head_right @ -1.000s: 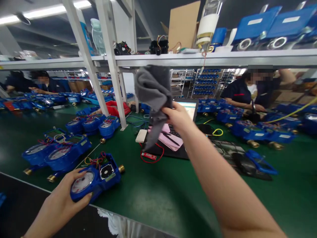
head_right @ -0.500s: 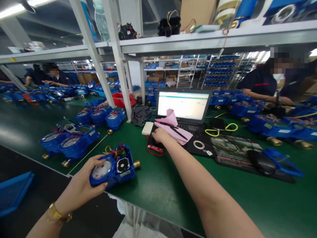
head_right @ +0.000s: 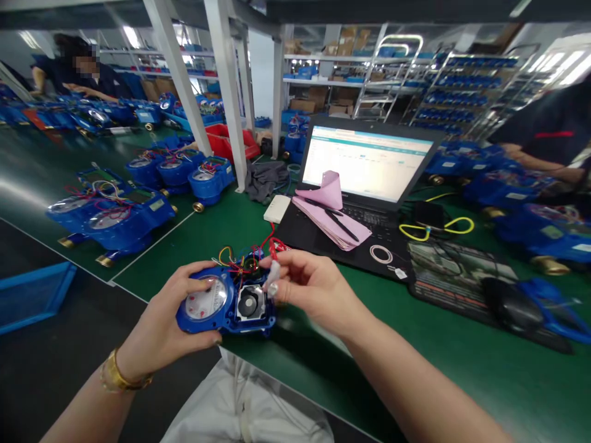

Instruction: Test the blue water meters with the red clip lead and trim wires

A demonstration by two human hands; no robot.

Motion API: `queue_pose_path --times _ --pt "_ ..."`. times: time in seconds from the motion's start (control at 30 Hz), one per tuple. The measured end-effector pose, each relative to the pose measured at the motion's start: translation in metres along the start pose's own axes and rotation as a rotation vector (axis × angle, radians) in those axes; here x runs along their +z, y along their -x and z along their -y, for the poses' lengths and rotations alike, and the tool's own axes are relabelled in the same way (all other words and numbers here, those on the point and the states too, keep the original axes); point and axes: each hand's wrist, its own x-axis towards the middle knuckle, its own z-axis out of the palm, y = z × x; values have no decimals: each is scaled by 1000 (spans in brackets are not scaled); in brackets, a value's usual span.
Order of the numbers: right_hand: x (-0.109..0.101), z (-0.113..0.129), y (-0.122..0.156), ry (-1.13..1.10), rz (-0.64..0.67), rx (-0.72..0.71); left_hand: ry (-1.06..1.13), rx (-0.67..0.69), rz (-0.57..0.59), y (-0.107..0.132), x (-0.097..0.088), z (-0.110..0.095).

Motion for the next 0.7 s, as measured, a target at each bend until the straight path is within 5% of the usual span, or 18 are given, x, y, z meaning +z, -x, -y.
queue_pose_path --times 0.13,0.4,0.7 --pt "16 3 2 -78 85 53 12 31 -27 -1 10 -4" --pt "29 -2 -8 -5 48 -11 82 -10 -76 -1 16 -8" --pt "-25 -6 -19 -101 -275 -70 145 -196 2 -14 -13 -11"
